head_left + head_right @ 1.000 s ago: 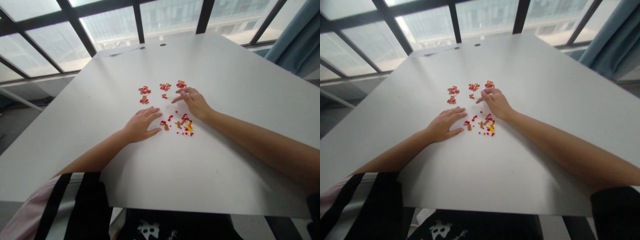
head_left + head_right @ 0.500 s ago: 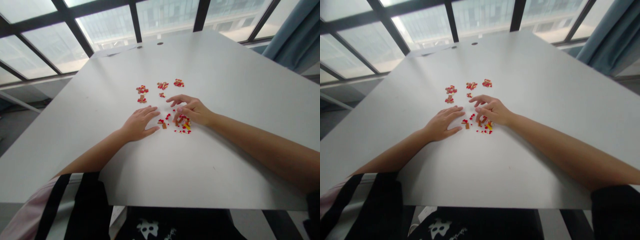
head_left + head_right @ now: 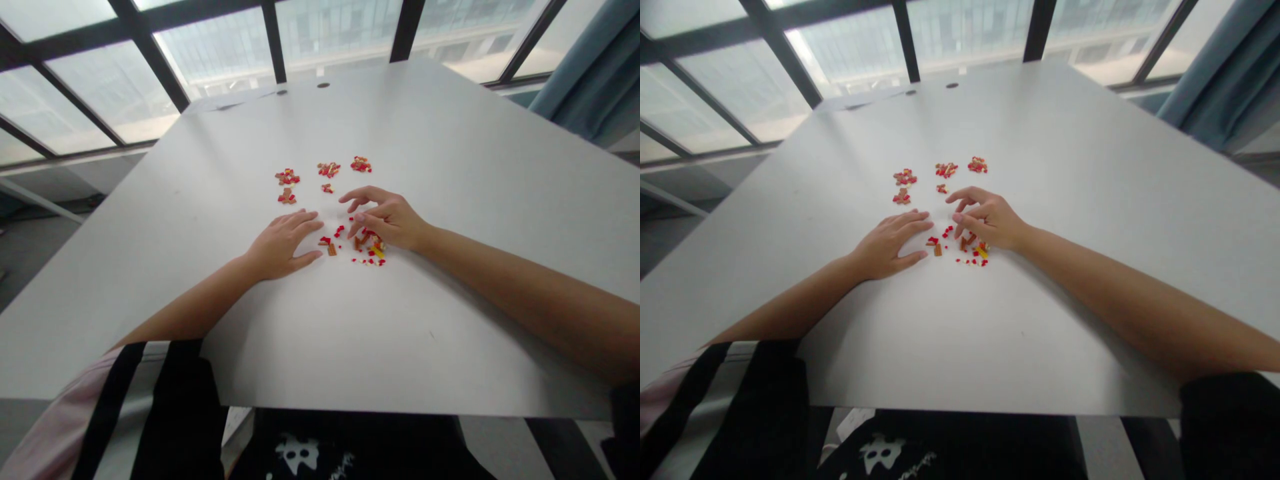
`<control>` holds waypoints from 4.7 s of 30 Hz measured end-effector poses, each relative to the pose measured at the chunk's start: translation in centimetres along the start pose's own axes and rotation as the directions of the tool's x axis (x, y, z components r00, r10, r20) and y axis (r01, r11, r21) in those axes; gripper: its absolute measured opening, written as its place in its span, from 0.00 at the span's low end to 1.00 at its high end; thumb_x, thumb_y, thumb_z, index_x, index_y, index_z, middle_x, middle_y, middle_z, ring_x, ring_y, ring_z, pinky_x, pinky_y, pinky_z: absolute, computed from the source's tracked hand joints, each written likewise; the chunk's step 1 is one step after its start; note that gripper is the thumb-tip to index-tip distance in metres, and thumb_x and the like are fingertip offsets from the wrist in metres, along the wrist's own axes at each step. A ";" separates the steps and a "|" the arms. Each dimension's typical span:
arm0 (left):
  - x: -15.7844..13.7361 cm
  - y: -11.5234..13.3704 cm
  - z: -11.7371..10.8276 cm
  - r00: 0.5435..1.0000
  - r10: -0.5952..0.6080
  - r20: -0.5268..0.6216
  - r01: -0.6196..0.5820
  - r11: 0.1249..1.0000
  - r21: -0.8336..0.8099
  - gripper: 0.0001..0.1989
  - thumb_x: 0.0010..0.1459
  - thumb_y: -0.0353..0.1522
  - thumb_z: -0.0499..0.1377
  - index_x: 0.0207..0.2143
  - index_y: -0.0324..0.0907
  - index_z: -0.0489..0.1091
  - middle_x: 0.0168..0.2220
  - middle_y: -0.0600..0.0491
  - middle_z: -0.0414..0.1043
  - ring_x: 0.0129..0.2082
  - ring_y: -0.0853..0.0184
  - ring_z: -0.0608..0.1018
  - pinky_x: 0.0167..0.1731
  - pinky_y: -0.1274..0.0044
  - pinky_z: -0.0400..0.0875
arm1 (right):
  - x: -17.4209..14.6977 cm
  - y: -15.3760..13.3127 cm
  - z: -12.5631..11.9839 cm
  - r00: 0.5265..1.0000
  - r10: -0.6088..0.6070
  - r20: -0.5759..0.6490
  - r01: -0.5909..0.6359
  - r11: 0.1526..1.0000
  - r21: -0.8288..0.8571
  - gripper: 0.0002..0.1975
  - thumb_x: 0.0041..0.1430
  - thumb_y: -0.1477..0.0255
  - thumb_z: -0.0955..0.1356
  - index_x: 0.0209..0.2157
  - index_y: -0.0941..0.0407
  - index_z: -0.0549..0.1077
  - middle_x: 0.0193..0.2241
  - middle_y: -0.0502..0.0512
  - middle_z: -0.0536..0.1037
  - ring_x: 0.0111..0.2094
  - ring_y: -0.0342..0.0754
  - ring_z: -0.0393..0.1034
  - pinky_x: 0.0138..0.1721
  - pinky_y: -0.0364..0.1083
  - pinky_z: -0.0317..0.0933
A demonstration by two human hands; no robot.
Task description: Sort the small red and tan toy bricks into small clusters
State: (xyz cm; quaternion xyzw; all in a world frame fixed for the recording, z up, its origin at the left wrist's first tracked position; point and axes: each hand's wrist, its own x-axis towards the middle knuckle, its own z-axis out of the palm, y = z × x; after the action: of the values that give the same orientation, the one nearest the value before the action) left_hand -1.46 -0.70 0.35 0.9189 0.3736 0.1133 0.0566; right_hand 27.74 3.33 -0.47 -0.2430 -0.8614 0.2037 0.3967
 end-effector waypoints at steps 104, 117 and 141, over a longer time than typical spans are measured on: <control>-0.2 0.2 0.1 0.983 0.081 -0.163 -0.093 0.993 -0.070 0.14 0.68 0.40 0.58 0.52 0.44 0.69 0.60 0.41 0.78 0.66 0.52 0.76 0.65 0.55 0.71 | -1.3 -0.2 0.4 0.993 -0.031 0.115 0.059 0.967 -0.246 0.32 0.76 0.48 0.54 0.46 0.44 0.86 0.58 0.56 0.82 0.62 0.58 0.71 0.64 0.64 0.60; -0.4 -0.5 0.3 0.909 0.328 -0.257 -0.319 0.945 0.075 0.14 0.71 0.36 0.59 0.56 0.46 0.76 0.60 0.42 0.77 0.61 0.56 0.80 0.59 0.62 0.75 | -1.1 0.2 0.4 0.997 -0.074 0.015 0.075 0.973 -0.220 0.31 0.77 0.50 0.55 0.42 0.46 0.86 0.52 0.56 0.84 0.55 0.56 0.74 0.61 0.62 0.63; -0.4 -0.5 0.3 0.930 0.298 -0.217 -0.282 0.954 0.104 0.18 0.71 0.39 0.59 0.59 0.43 0.71 0.62 0.40 0.75 0.63 0.53 0.77 0.62 0.60 0.72 | -0.8 0.0 0.4 0.998 0.042 0.038 -0.032 0.973 -0.227 0.40 0.75 0.43 0.52 0.43 0.50 0.87 0.54 0.62 0.84 0.56 0.59 0.76 0.62 0.64 0.64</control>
State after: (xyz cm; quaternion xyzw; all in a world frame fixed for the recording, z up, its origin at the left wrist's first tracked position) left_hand -2.00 -0.67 -0.11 0.9461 0.2415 0.2126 -0.0371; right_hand 27.89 2.77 -1.21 -0.2982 -0.8826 0.1166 0.3443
